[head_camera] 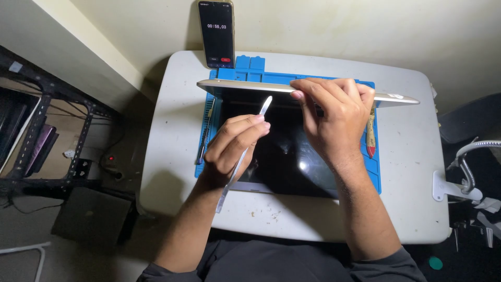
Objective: The person uses a screwdriver to remove screws from the back of a silver laptop placed on a blue mat. They then use a plastic pry tool to separate the laptop's screen bezel from the main body, working along the edges to release the clips.
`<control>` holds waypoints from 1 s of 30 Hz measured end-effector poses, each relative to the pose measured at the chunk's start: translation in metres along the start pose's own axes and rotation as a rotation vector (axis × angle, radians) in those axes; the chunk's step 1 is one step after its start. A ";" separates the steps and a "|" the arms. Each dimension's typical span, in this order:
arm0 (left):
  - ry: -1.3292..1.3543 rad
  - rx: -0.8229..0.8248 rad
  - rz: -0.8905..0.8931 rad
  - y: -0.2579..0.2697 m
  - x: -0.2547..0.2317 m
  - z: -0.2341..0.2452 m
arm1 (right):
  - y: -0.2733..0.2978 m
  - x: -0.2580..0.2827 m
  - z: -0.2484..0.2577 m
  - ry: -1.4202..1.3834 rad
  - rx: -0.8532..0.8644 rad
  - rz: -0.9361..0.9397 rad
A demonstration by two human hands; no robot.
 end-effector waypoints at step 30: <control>-0.164 -0.095 -0.288 0.006 -0.007 -0.021 | 0.002 0.002 0.000 -0.004 -0.019 -0.006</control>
Point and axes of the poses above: each hand's wrist, its own y-axis away from the middle knuckle, its own z-axis out of the back of the hand, x = y × z, the point moved 8 cm from there along -y, towards the middle knuckle, and after that the axes turned 14 degrees about z, right-handed, at the moved point
